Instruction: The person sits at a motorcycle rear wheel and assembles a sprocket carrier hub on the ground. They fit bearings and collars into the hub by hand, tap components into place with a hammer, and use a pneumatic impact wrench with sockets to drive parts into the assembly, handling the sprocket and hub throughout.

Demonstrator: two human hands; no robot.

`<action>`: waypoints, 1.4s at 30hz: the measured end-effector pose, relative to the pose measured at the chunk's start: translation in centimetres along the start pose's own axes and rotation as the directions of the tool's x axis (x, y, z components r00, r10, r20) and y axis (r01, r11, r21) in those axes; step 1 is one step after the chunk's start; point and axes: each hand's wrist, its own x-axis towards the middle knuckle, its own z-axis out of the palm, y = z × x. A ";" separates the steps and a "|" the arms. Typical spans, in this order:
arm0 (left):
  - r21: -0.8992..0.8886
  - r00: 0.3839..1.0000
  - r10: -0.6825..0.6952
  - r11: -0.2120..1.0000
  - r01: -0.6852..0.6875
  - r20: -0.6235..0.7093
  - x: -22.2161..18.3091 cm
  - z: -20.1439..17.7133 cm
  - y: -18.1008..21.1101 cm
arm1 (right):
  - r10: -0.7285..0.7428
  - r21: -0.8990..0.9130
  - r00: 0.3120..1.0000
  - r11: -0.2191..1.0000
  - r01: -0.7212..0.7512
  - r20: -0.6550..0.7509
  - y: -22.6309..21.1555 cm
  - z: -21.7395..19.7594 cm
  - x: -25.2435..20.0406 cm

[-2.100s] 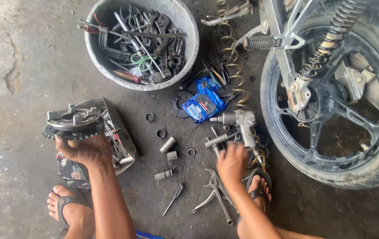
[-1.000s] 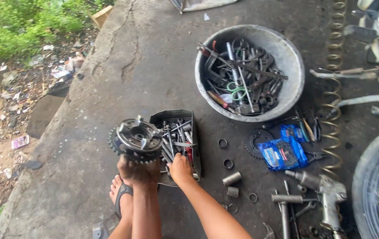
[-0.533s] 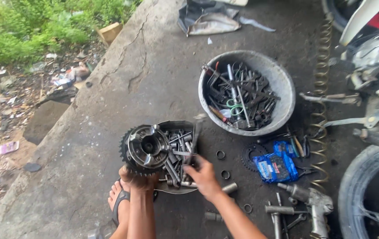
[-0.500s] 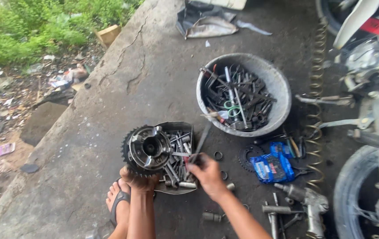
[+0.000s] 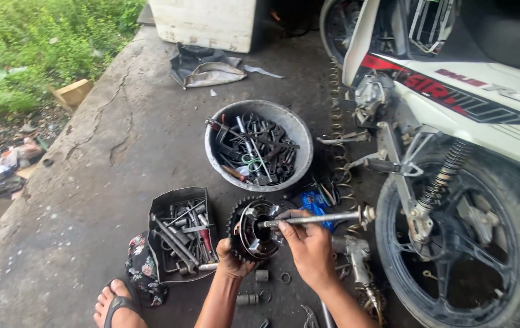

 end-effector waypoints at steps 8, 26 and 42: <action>0.022 0.993 -0.119 0.993 0.119 -0.012 0.9 0.9 -3.8 | 0.051 -0.023 0.993 0.998 -0.053 -0.104 1.8 -4.3 -1.9; 0.726 0.989 -0.112 0.687 0.009 0.093 2.8 15.9 -3.3 | 0.219 -0.598 0.970 0.794 -0.112 0.109 -3.9 -13.1 -4.7; 0.440 0.505 -0.538 -0.255 -0.861 0.675 3.2 20.7 -1.3 | -0.011 -0.514 0.787 0.752 0.412 0.617 -0.8 -18.5 -2.0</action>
